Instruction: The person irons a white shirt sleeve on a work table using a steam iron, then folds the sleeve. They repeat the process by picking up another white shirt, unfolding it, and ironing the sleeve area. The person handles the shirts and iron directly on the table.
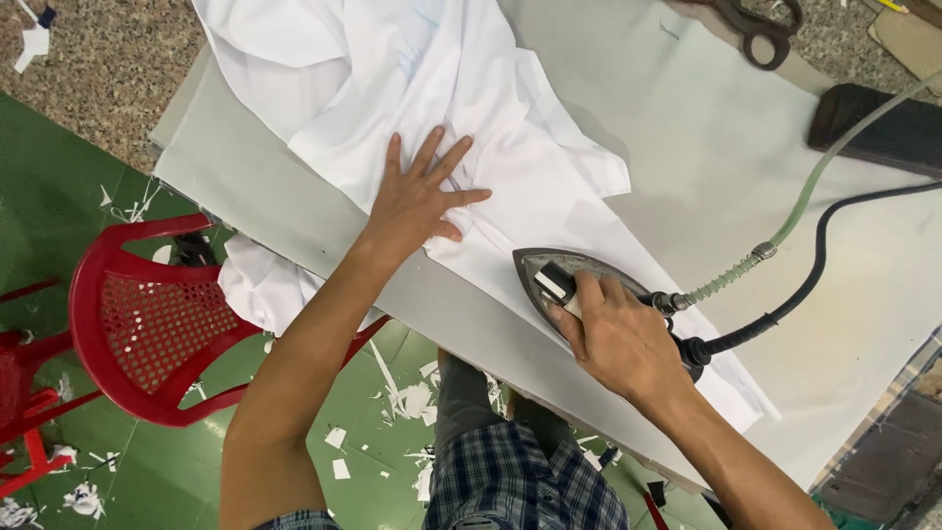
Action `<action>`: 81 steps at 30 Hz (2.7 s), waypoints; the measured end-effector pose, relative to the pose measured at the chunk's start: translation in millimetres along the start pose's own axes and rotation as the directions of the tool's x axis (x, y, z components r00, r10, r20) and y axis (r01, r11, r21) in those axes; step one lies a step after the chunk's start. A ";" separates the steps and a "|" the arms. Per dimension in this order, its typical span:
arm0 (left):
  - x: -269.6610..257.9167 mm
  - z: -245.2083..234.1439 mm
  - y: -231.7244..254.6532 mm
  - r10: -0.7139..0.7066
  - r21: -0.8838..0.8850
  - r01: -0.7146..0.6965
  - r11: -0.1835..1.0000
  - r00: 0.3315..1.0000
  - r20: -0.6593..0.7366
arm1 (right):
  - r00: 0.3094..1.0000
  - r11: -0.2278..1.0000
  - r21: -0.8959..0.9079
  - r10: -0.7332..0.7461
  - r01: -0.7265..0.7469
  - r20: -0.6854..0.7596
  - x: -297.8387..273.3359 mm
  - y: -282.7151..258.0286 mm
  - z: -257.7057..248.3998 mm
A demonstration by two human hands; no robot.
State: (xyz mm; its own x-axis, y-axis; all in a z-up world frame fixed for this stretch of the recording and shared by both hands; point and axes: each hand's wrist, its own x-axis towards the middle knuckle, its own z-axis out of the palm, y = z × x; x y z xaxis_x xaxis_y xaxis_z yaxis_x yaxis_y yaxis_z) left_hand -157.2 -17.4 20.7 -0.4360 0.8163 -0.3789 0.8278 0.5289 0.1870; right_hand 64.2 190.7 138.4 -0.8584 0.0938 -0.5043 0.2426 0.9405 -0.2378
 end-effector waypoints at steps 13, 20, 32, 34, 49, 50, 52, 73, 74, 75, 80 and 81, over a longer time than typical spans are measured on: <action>4.8 -14.5 -5.2 -0.048 -0.045 0.055 0.997 0.988 0.150 | 0.997 0.994 -0.109 0.012 -0.020 -0.074 13.0 -2.2 22.5; 5.3 -3.7 -9.9 -0.030 -0.051 0.037 0.998 0.992 0.125 | 0.993 0.987 -0.162 -0.028 0.009 -0.114 28.0 -16.0 16.9; 1.9 -6.9 -12.6 0.005 -0.121 0.007 0.993 0.996 0.095 | 0.986 0.984 -0.173 -0.065 0.038 -0.156 54.4 -39.8 8.3; 2.4 0.6 -14.7 0.016 -0.126 -0.007 0.992 0.997 0.072 | 0.984 0.983 -0.179 -0.071 0.041 -0.165 56.4 -41.6 9.3; -49.3 71.0 67.6 -0.131 -0.396 -0.184 0.900 0.751 -0.648 | 0.950 0.979 -0.170 -0.158 0.115 -0.268 52.6 -35.6 14.8; -49.3 77.9 67.5 -0.122 -0.382 -0.149 0.912 0.791 -0.600 | 0.950 0.978 -0.174 -0.157 0.113 -0.271 51.4 -32.5 18.2; -49.3 82.6 65.1 -0.091 -0.289 -0.103 0.952 0.804 -0.587 | 0.956 0.983 -0.153 -0.143 0.105 -0.257 38.2 -25.9 18.5; -58.3 74.6 76.5 -0.103 -0.023 0.113 0.993 0.779 -0.618 | 0.785 0.910 -0.367 -0.367 0.192 -0.499 -117.2 56.2 68.8; -58.5 75.7 76.6 -0.113 -0.025 0.125 0.992 0.772 -0.625 | 0.828 0.893 -0.408 -0.369 0.189 -0.423 -123.1 66.4 78.5; -58.3 75.7 77.2 -0.116 -0.025 0.129 0.991 0.770 -0.628 | 0.825 0.891 -0.412 -0.373 0.191 -0.424 -123.7 65.4 72.2; -59.9 71.4 77.9 -0.135 -0.040 0.140 0.989 0.785 -0.605 | 0.906 0.921 -0.333 -0.306 0.204 -0.293 -99.0 64.4 57.6; -57.4 78.4 75.9 -0.140 -0.044 0.142 0.989 0.784 -0.605 | 0.906 0.919 -0.336 -0.309 0.206 -0.288 -83.3 56.0 48.4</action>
State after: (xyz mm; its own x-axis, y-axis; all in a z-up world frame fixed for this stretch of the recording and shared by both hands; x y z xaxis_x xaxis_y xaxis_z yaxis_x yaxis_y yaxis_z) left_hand -41.6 -42.3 -14.4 -0.6711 0.7064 0.2250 0.7410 0.6493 0.1714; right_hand 171.2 219.8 126.9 -0.9833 -0.1114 -0.1442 -0.1061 0.9934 -0.0440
